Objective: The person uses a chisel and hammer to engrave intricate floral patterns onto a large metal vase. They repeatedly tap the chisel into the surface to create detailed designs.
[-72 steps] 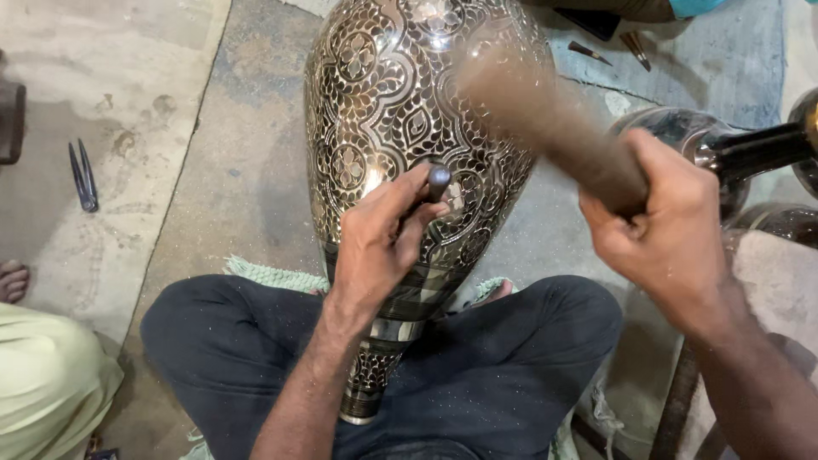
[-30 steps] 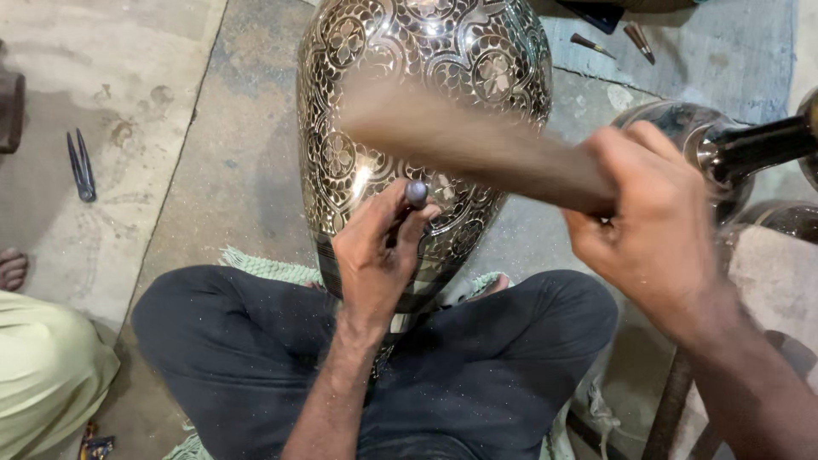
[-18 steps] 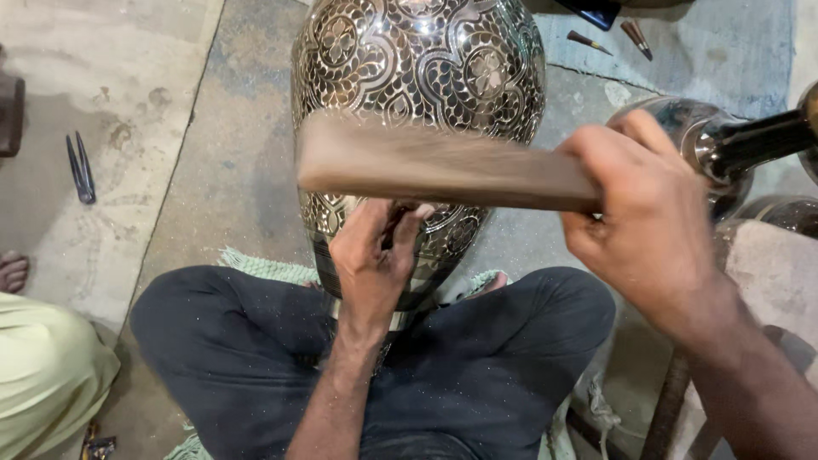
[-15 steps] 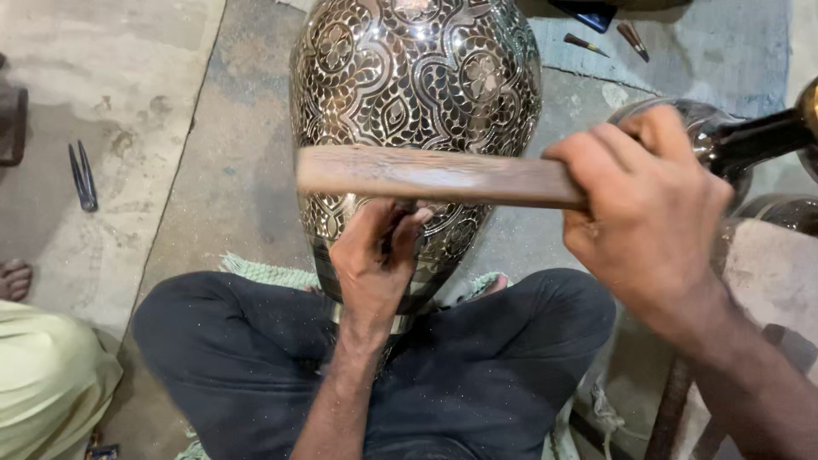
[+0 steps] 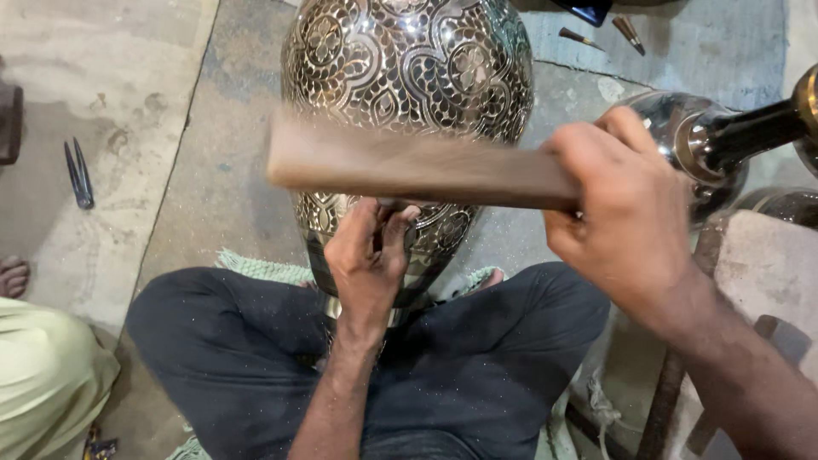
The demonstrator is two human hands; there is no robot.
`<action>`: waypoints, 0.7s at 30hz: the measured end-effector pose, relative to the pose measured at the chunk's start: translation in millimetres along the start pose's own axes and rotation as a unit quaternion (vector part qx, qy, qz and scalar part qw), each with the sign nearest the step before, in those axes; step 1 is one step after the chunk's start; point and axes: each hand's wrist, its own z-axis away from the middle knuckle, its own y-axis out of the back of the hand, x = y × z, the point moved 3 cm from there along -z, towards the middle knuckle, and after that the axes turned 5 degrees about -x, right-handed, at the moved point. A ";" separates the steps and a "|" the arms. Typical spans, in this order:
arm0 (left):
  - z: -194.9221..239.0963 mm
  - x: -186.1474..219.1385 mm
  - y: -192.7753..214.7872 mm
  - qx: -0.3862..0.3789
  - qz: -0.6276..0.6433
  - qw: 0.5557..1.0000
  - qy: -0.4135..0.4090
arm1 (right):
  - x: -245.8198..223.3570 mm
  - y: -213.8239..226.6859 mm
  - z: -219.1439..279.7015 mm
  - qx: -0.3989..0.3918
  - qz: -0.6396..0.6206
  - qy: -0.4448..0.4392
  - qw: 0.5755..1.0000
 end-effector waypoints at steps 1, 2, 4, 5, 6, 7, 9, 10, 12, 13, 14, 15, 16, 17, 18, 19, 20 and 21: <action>-0.1 -0.7 -0.5 -0.011 0.018 1.000 0.023 | -1.5 -1.3 0.1 0.000 0.086 0.017 0.996; -3.6 0.8 -0.7 0.005 -0.011 1.000 -0.009 | -2.6 -1.4 1.0 0.004 0.174 0.031 0.984; -3.3 4.2 -1.5 0.038 -0.069 0.995 -0.067 | 2.6 -3.0 0.2 0.009 0.009 0.017 1.000; -1.6 1.4 -3.1 0.027 -0.051 0.997 -0.042 | 3.8 -3.7 2.2 0.010 -0.075 0.010 0.997; 0.3 -1.6 -3.7 0.017 -0.036 0.999 -0.019 | 2.9 -4.8 3.7 0.010 0.012 0.018 1.000; 2.8 -4.4 -4.3 0.007 -0.019 1.000 0.005 | 1.8 -5.5 5.2 0.011 0.099 0.026 0.995; 3.8 -6.7 -5.7 0.010 -0.031 0.999 -0.026 | 4.0 -5.6 5.3 0.009 0.095 0.012 0.995; 7.3 -7.6 -6.7 0.013 -0.036 0.999 -0.037 | 5.7 -5.9 5.8 0.000 0.001 -0.005 1.000; 9.1 -17.2 -9.6 -0.004 -0.026 1.000 0.006 | 4.7 -6.9 5.6 -0.008 -0.004 -0.005 1.000; 10.2 -21.1 -10.1 -0.012 -0.022 0.999 0.028 | 2.5 -6.9 4.8 -0.006 0.086 0.013 0.996; 7.6 -21.2 -10.3 0.002 -0.041 0.999 -0.014 | 0.2 -6.0 4.1 0.001 0.178 0.028 0.984; 5.1 -20.6 -11.1 0.017 -0.060 0.996 -0.056 | 2.0 -5.0 1.9 0.003 0.075 0.014 0.997; 8.2 -18.3 -11.2 0.031 -0.080 0.992 -0.091 | 3.4 -4.8 1.5 0.000 -0.031 0.003 1.000; 11.0 -19.3 -11.8 0.027 -0.073 0.995 -0.067 | 3.9 -4.8 2.6 -0.004 -0.138 -0.009 0.990; 12.1 -20.1 -11.9 0.022 -0.066 0.996 -0.047 | 2.0 -4.7 3.6 0.000 -0.035 0.006 0.999; 12.9 -20.2 -11.7 0.017 -0.059 0.998 -0.027 | 0.1 -4.5 5.3 0.004 0.067 0.020 0.998; 11.6 -17.9 -11.1 0.021 -0.061 0.997 -0.048 | -1.2 -4.0 7.1 0.010 0.172 0.031 0.985; 11.4 -15.3 -9.7 0.026 -0.062 0.995 -0.070 | 2.3 -4.3 7.3 0.008 0.079 0.009 0.997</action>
